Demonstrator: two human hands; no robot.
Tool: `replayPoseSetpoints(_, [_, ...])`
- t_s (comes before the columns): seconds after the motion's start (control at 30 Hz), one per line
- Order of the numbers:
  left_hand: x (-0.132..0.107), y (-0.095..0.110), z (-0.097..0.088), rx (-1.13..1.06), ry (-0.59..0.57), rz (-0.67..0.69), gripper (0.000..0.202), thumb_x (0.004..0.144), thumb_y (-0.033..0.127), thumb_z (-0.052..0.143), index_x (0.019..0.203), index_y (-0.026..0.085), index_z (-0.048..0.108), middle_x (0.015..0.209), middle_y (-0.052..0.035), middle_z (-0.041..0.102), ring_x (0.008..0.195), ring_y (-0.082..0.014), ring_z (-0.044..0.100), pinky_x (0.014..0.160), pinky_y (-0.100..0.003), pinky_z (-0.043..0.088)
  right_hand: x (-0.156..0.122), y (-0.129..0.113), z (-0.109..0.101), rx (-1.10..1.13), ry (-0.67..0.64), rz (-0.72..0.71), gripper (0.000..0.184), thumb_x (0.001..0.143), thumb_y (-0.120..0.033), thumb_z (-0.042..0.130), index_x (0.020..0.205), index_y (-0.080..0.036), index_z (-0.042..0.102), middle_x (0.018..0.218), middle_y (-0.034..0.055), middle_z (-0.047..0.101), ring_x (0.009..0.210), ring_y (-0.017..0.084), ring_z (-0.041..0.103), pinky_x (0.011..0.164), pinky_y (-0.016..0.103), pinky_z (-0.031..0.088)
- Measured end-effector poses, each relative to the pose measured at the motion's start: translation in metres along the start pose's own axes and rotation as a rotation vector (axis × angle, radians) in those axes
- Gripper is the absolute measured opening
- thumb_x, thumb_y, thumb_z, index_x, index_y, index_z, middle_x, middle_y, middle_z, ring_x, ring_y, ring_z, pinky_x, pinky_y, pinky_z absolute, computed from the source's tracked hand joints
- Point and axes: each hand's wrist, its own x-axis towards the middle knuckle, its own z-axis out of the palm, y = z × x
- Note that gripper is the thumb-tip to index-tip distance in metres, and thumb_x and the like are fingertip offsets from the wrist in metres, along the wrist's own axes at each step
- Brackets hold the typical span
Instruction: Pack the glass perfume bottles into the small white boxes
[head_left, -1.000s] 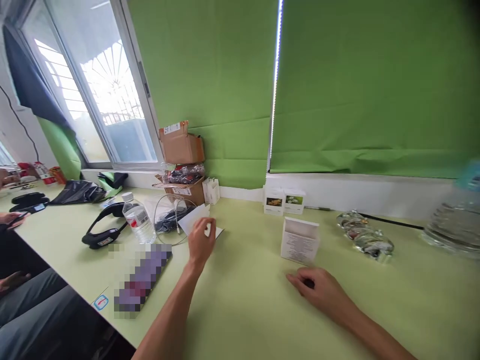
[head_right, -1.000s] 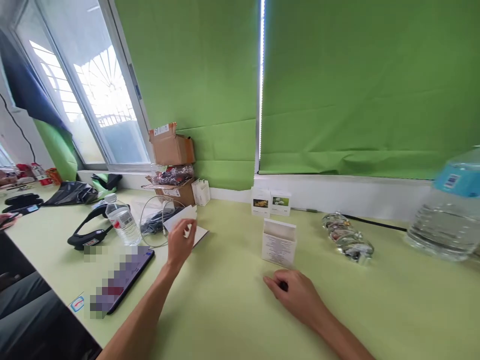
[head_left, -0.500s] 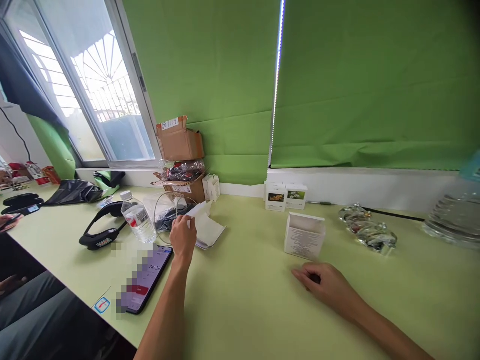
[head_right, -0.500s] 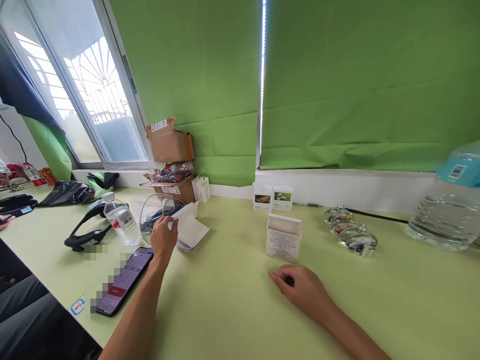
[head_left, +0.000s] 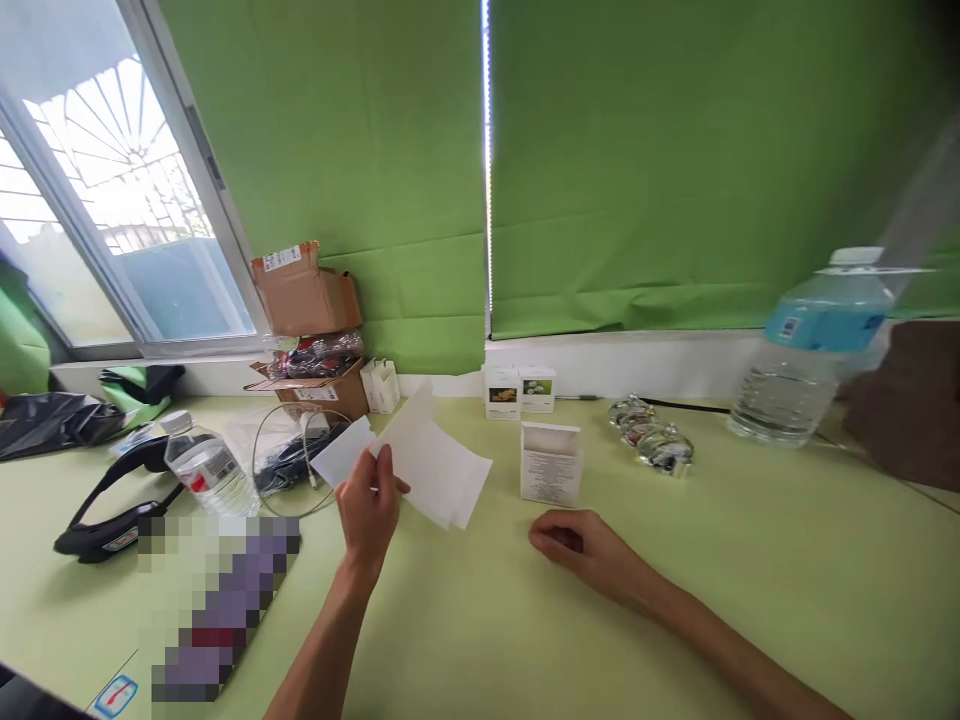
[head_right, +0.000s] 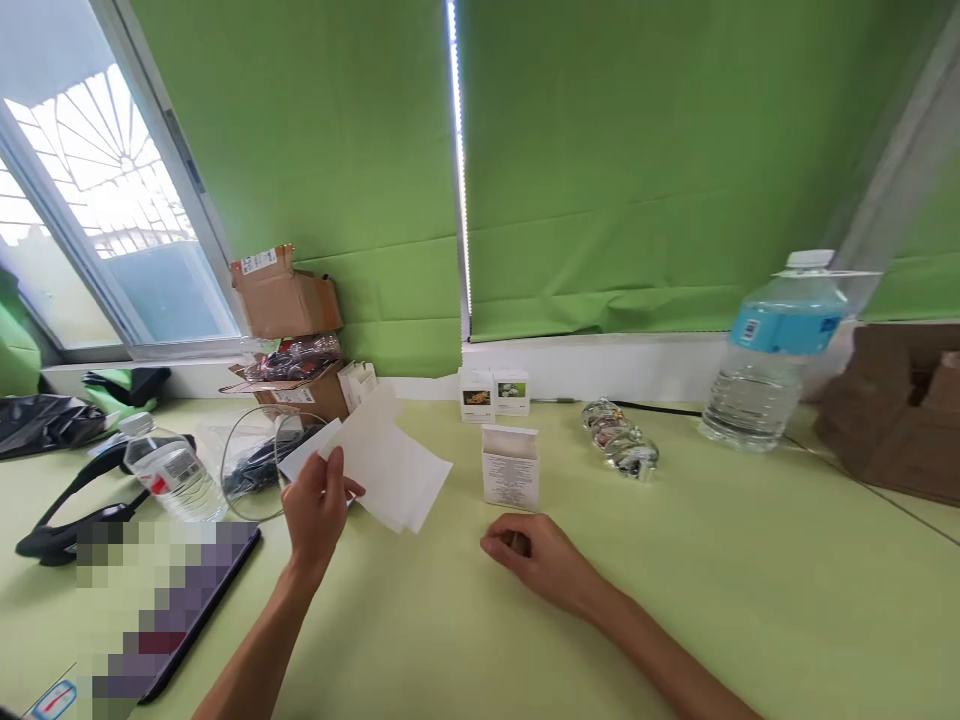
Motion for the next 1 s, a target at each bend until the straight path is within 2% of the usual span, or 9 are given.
replayPoseSetpoints(0.13, [-0.021,0.013,0.013,-0.055,-0.049,0.035,0.022,0.089,0.034,0.050,0.074,0.021,0.058,0.048,0.0063,0.065,0.044,-0.0091,0.059,0.053,-0.019,0.047,-0.005,-0.029,0.001,0.355,-0.052,0.014,0.048,0.084,-0.054,0.054,0.118,-0.021,0.059,0.085,0.0055,0.065,0.062,0.014,0.054,0.050,0.023,0.042])
replayPoseSetpoints(0.23, [-0.033,0.020,0.018,-0.127,-0.082,0.076,0.021,0.088,0.033,0.051,0.102,0.022,0.064,0.057,0.0046,0.069,0.051,-0.0108,0.063,0.055,-0.020,0.051,-0.008,-0.044,0.003,0.446,0.006,-0.035,0.041,0.086,-0.050,0.053,0.115,-0.021,0.060,0.085,0.0051,0.065,0.055,0.010,0.052,0.044,0.021,0.040])
replayPoseSetpoints(0.33, [-0.040,0.028,0.020,-0.214,-0.217,0.130,0.028,0.088,0.031,0.052,0.114,0.026,0.062,0.094,-0.0020,0.074,0.071,-0.0135,0.068,0.060,-0.024,0.056,-0.008,-0.050,0.001,0.541,0.072,-0.037,0.041,0.085,-0.050,0.056,0.113,-0.021,0.061,0.086,0.0051,0.065,0.055,0.012,0.057,0.042,0.021,0.042])
replayPoseSetpoints(0.47, [-0.043,0.038,0.022,-0.243,-0.420,0.217,0.033,0.084,0.032,0.057,0.117,0.032,0.062,0.132,-0.0023,0.056,0.106,-0.0212,0.061,0.062,-0.026,0.057,-0.006,-0.048,-0.008,0.693,0.083,-0.027,0.047,0.078,-0.051,0.063,0.112,-0.018,0.062,0.091,0.0075,0.066,0.059,0.016,0.065,0.047,0.028,0.051])
replayPoseSetpoints(0.6, [-0.048,0.042,0.025,-0.202,-0.563,0.307,0.045,0.074,0.037,0.069,0.118,0.036,0.060,0.138,-0.0028,0.050,0.091,-0.0201,0.064,0.056,-0.027,0.056,-0.005,-0.044,-0.018,0.774,0.088,-0.004,0.047,0.077,-0.047,0.067,0.111,-0.016,0.063,0.083,0.0065,0.068,0.056,0.017,0.066,0.053,0.032,0.054])
replayPoseSetpoints(0.73, [-0.050,0.042,0.027,-0.362,-0.455,0.091,0.025,0.083,0.039,0.057,0.103,0.028,0.067,0.121,-0.0063,0.061,0.066,-0.0122,0.062,0.049,-0.024,0.052,-0.005,-0.041,-0.022,0.836,0.092,-0.016,0.039,0.078,-0.042,0.068,0.106,-0.015,0.066,0.080,0.0064,0.068,0.060,0.016,0.064,0.055,0.032,0.054])
replayPoseSetpoints(0.83, [-0.043,0.045,0.025,-0.438,-0.396,-0.212,0.033,0.083,0.044,0.056,0.107,0.022,0.063,0.068,-0.0005,0.063,0.043,-0.0072,0.046,0.035,-0.018,0.039,-0.006,-0.041,-0.020,0.847,0.068,-0.024,0.035,0.078,-0.040,0.068,0.103,-0.015,0.068,0.079,0.0062,0.067,0.059,0.015,0.062,0.052,0.031,0.053])
replayPoseSetpoints(0.9, [-0.037,0.048,0.024,-0.437,-0.474,-0.368,0.045,0.080,0.048,0.059,0.116,0.021,0.058,0.049,0.0062,0.048,0.038,-0.0067,0.039,0.032,-0.016,0.031,-0.006,-0.042,-0.017,0.844,0.042,-0.034,0.032,0.079,-0.039,0.067,0.100,-0.015,0.069,0.078,0.0058,0.067,0.058,0.015,0.061,0.050,0.030,0.053])
replayPoseSetpoints(1.0, [-0.035,0.052,0.025,-0.463,-0.686,-0.493,0.053,0.080,0.055,0.054,0.118,0.019,0.055,0.046,0.0085,0.041,0.035,-0.0057,0.034,0.029,-0.014,0.023,-0.006,-0.041,-0.014,0.825,0.016,-0.043,0.033,0.079,-0.039,0.068,0.100,-0.014,0.069,0.079,0.0055,0.066,0.058,0.014,0.061,0.049,0.029,0.052])
